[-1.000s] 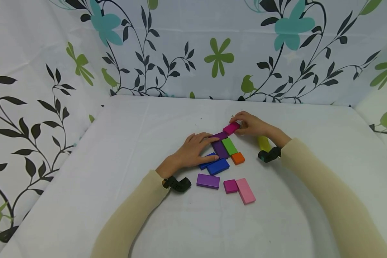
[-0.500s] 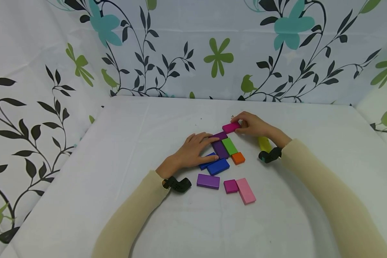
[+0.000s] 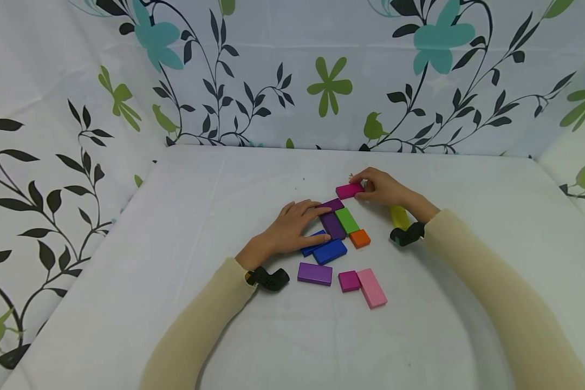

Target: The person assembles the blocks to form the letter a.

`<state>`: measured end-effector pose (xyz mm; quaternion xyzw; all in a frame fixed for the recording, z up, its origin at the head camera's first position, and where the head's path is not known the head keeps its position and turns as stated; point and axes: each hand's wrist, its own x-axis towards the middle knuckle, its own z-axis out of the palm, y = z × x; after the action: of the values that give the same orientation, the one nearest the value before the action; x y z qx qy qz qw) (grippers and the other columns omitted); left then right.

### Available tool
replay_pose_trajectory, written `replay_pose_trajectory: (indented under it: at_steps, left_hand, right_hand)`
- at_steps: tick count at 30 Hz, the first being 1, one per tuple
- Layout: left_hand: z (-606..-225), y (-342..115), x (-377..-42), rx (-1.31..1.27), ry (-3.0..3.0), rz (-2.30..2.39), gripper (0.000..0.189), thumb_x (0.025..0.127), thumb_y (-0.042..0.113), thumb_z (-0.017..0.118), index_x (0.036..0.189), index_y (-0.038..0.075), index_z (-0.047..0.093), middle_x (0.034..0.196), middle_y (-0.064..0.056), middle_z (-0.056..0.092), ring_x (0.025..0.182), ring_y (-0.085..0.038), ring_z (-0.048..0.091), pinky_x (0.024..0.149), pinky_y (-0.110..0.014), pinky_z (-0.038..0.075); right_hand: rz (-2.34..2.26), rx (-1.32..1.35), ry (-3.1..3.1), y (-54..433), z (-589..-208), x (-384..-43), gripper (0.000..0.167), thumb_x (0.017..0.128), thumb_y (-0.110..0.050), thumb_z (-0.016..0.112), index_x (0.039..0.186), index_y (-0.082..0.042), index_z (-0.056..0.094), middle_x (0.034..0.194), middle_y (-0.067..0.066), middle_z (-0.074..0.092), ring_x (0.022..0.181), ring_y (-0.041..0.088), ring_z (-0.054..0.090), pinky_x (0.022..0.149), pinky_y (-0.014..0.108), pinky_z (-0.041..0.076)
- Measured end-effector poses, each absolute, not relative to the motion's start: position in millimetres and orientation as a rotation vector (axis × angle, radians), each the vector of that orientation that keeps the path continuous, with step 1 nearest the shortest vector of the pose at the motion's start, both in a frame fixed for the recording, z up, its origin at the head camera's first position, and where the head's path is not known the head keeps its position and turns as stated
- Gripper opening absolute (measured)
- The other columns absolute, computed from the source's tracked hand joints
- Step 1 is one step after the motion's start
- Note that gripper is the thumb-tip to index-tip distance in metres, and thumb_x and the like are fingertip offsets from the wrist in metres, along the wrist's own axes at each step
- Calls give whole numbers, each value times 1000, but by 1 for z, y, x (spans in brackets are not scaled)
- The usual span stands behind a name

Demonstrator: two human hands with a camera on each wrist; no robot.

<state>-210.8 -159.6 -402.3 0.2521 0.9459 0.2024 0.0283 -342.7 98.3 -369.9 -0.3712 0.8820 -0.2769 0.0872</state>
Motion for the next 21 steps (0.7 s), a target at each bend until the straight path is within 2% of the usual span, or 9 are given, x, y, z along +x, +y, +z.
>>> replay_pose_trajectory:
  at_steps: [7,15,21]
  left_hand:
    - [-402,-160,-210,779,2916,626,67,93,53,56,151,26,36,155,-8,31,145,-24,24,117,-53,9]
    - [-402,-158,-211,789,2905,615,67,94,54,54,152,27,35,156,-7,30,145,-23,23,117,-53,9]
    - [-401,-158,-210,769,2907,617,67,94,54,55,152,26,35,156,-7,30,145,-23,23,118,-53,8]
  right_hand:
    - [-820,-1095,2635,98,-372,-343,40,88,-5,71,126,3,60,110,19,55,79,23,47,69,24,39]
    - [-876,-1077,2615,103,-369,-339,47,86,-2,72,130,4,56,120,23,54,80,24,50,70,22,41]
    - [-912,-1098,2609,105,-367,-336,46,87,-2,71,130,3,56,122,22,53,87,28,53,78,29,45]
